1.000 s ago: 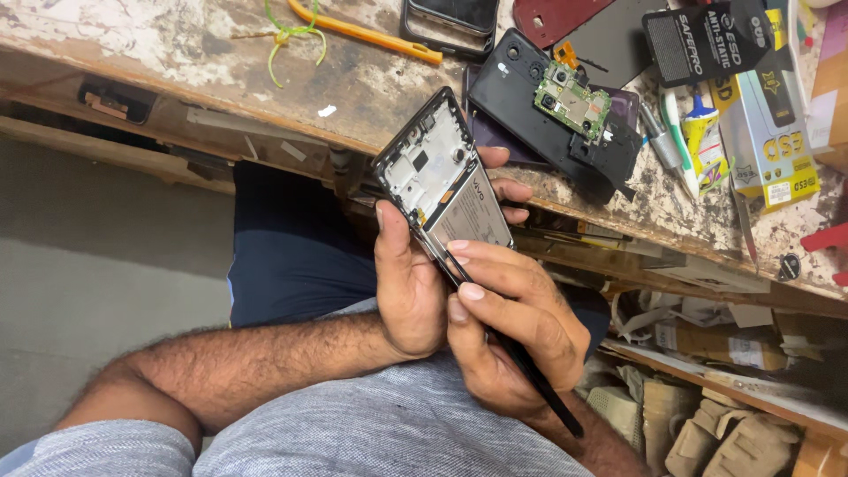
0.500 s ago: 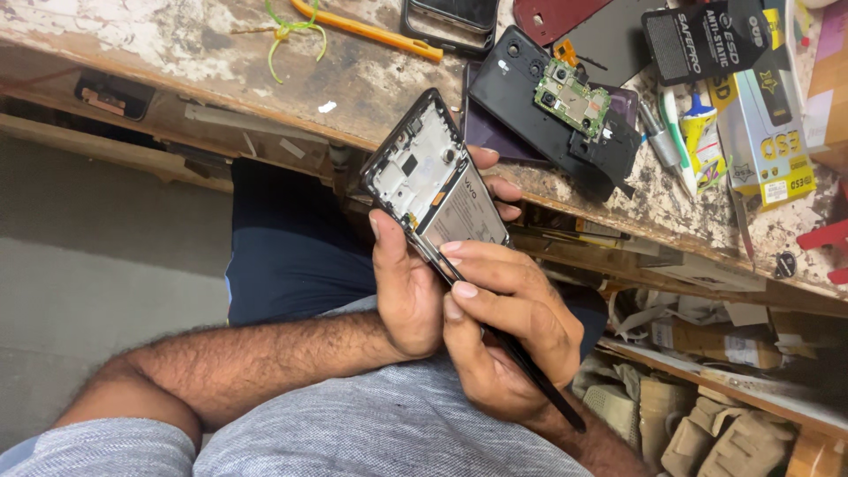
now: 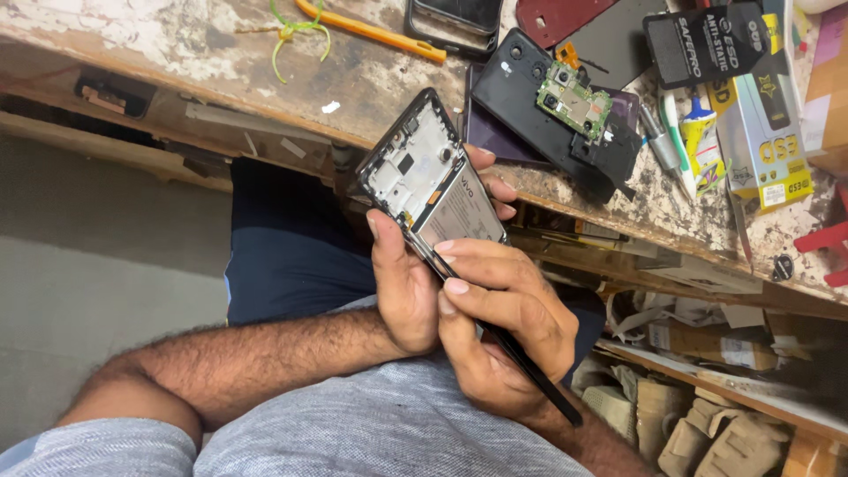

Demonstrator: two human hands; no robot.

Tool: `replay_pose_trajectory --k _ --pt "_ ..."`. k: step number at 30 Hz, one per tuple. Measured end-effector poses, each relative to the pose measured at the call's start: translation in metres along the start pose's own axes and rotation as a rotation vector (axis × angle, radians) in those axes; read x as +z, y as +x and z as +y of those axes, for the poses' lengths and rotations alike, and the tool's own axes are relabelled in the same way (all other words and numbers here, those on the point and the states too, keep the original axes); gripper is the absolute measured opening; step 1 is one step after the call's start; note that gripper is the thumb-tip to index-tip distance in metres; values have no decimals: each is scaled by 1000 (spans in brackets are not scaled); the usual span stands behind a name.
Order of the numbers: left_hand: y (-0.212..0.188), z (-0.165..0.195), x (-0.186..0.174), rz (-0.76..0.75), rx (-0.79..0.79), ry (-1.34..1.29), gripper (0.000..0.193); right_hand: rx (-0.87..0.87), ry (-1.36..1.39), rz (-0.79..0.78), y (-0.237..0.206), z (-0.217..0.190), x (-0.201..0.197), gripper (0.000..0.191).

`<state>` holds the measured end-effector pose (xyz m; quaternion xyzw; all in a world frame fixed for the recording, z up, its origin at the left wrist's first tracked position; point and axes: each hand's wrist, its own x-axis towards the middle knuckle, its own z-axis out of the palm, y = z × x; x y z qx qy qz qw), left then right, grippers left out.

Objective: The person disassembles a smartphone by removing screws and detaching the motherboard. They then apply adhesive tape to the battery area and use tweezers to adjust internal components. The person works methodically on the device throughout the clip.

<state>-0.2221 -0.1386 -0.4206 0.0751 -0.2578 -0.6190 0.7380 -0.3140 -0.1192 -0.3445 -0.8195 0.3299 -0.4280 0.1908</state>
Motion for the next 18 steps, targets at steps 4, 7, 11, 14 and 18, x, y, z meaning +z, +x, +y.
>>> replay_pose_trajectory --k 4,7,11,14,18 --pt "1 3 2 8 1 20 88 13 10 -43 -2 0 -4 26" --pt "2 7 5 15 -28 20 88 7 76 9 -6 5 -6 26" --pt "5 10 13 21 -136 -142 84 -57 216 200 -5 17 -8 17" --pt "9 15 10 -50 -349 -313 83 59 353 407 2 27 -12 17" --pt "7 20 3 -81 -645 -437 81 265 230 332 13 39 -35 16"
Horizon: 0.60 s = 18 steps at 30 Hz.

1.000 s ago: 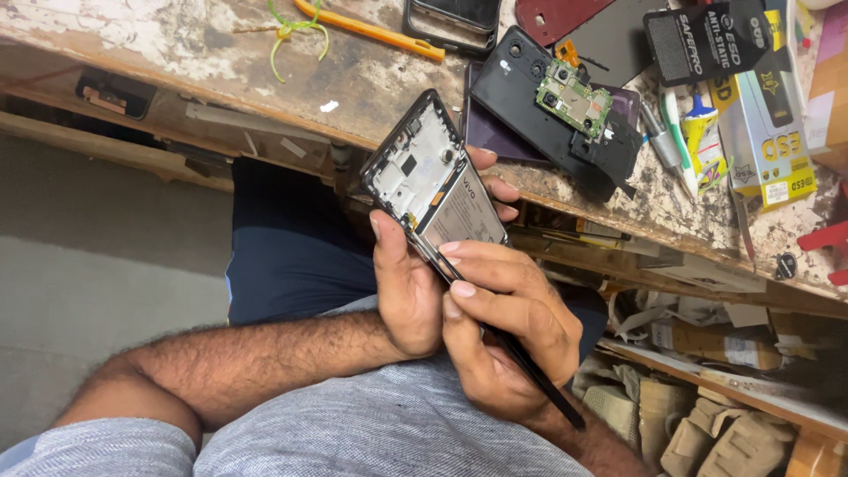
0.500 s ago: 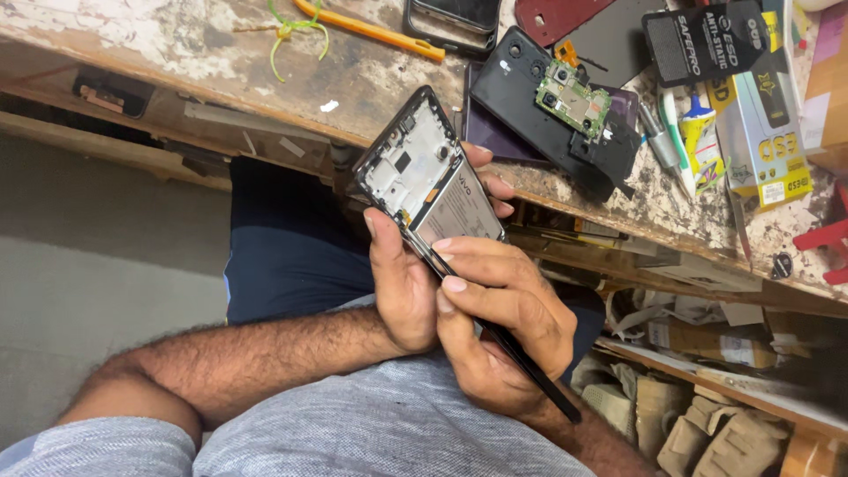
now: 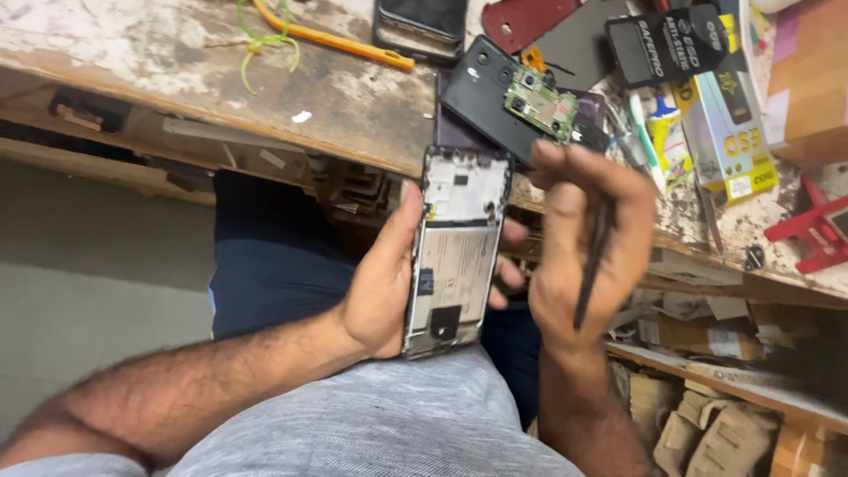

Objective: The person disassembles a smartphone by removing screws and detaching the motherboard. They then apply adhesive tape to the battery area and use tweezers to adjust internal components. The person works methodically on the device throughout the clip.

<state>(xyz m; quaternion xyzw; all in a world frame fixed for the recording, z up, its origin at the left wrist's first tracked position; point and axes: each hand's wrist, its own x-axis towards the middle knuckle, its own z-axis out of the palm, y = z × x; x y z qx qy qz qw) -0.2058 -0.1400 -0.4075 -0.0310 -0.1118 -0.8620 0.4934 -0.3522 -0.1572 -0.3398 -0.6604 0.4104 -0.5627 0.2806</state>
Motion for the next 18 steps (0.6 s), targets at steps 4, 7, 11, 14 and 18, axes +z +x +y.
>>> replay_pose_trajectory --k 4,7,11,14,18 --pt "-7 -3 0 24 -137 136 86 178 55 -107 8 9 -7 13" --pt "-10 -1 3 29 -151 160 85 297 114 -111 8 14 -9 17" --pt "-15 0 9 37 -160 124 81 274 184 -117 8 17 -14 23" --pt "-23 -1 14 47 -145 106 76 241 156 -96 4 16 -17 24" --pt "-15 7 15 5 -137 185 72 202 149 -59 11 16 -16 23"
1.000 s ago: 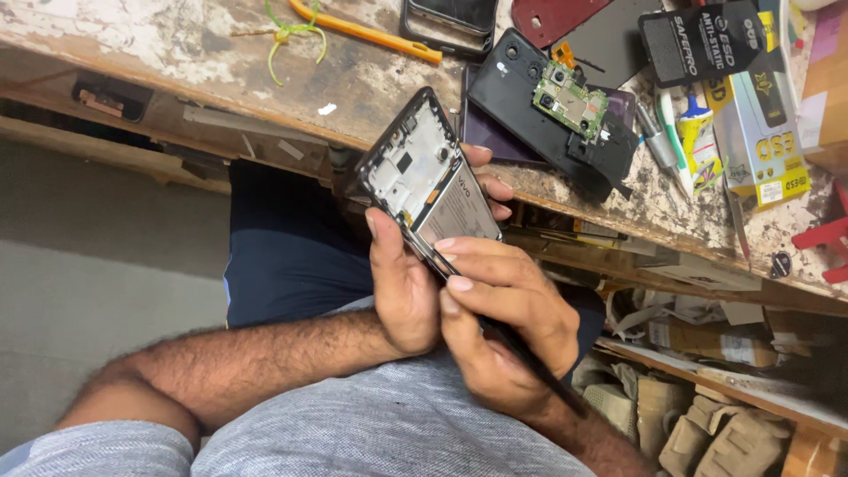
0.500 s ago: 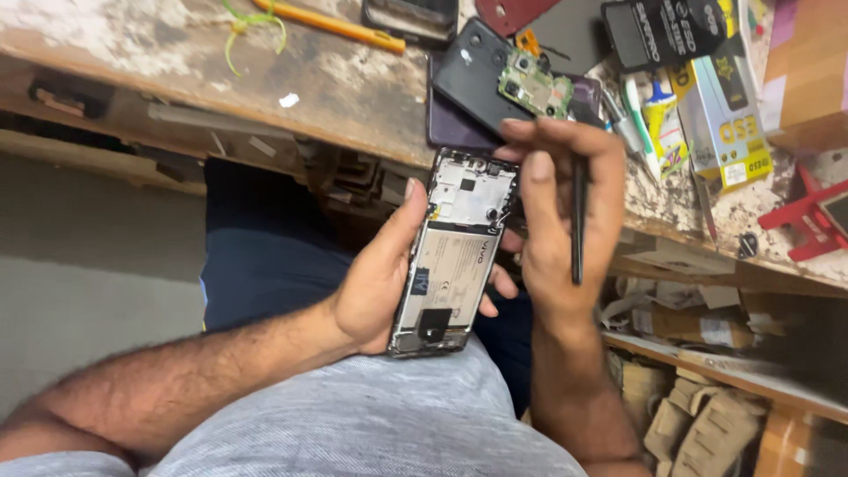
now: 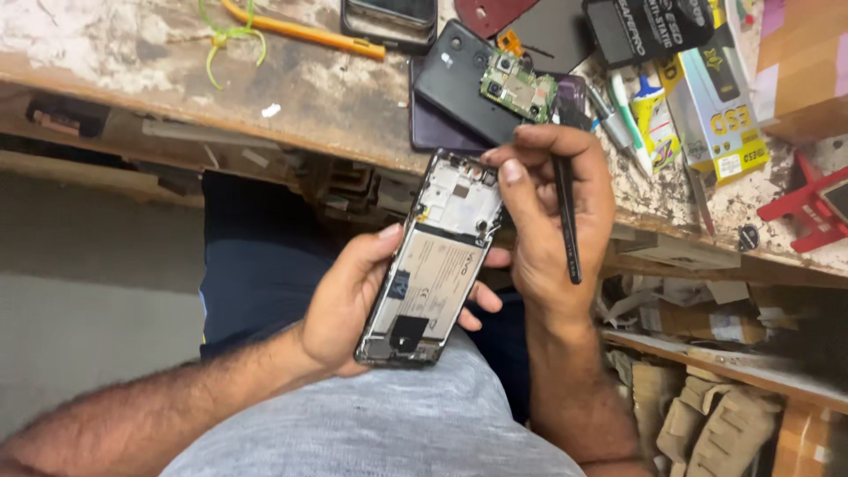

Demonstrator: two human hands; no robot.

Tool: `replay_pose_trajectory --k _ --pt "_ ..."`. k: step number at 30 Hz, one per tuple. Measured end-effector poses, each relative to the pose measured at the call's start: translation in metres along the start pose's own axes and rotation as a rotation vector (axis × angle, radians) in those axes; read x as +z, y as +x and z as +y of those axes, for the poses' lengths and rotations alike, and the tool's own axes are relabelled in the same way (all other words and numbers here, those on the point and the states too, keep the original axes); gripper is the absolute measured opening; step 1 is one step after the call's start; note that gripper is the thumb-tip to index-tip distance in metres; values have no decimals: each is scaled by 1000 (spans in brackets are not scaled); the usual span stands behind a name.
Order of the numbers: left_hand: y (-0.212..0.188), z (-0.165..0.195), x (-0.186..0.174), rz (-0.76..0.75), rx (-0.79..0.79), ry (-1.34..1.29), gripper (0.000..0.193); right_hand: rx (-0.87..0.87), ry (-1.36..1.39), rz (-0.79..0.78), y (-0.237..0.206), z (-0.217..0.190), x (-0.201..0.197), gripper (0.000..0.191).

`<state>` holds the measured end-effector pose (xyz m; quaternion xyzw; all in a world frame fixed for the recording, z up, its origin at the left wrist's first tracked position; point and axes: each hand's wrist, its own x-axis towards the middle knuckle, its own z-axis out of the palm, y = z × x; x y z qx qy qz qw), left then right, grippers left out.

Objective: The person disassembles a smartphone by removing screws and detaching the motherboard. They then apply adhesive tape to the battery area and use tweezers to adjust internal components. The person works methodically on the device throughout the clip.

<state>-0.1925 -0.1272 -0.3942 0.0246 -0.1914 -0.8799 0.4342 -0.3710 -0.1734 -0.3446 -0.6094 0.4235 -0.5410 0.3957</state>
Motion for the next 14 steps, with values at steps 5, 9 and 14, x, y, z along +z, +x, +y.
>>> replay_pose_trajectory --k 5,9,14 --pt "-2 -3 0 -4 -3 33 72 -9 9 -9 -4 -3 -1 18" --pt "-9 -11 -9 -8 -9 -3 71 14 -19 2 -7 -1 -2 20" --pt "-11 -22 -55 7 -4 -18 70 -5 16 -2 -8 3 -1 15"
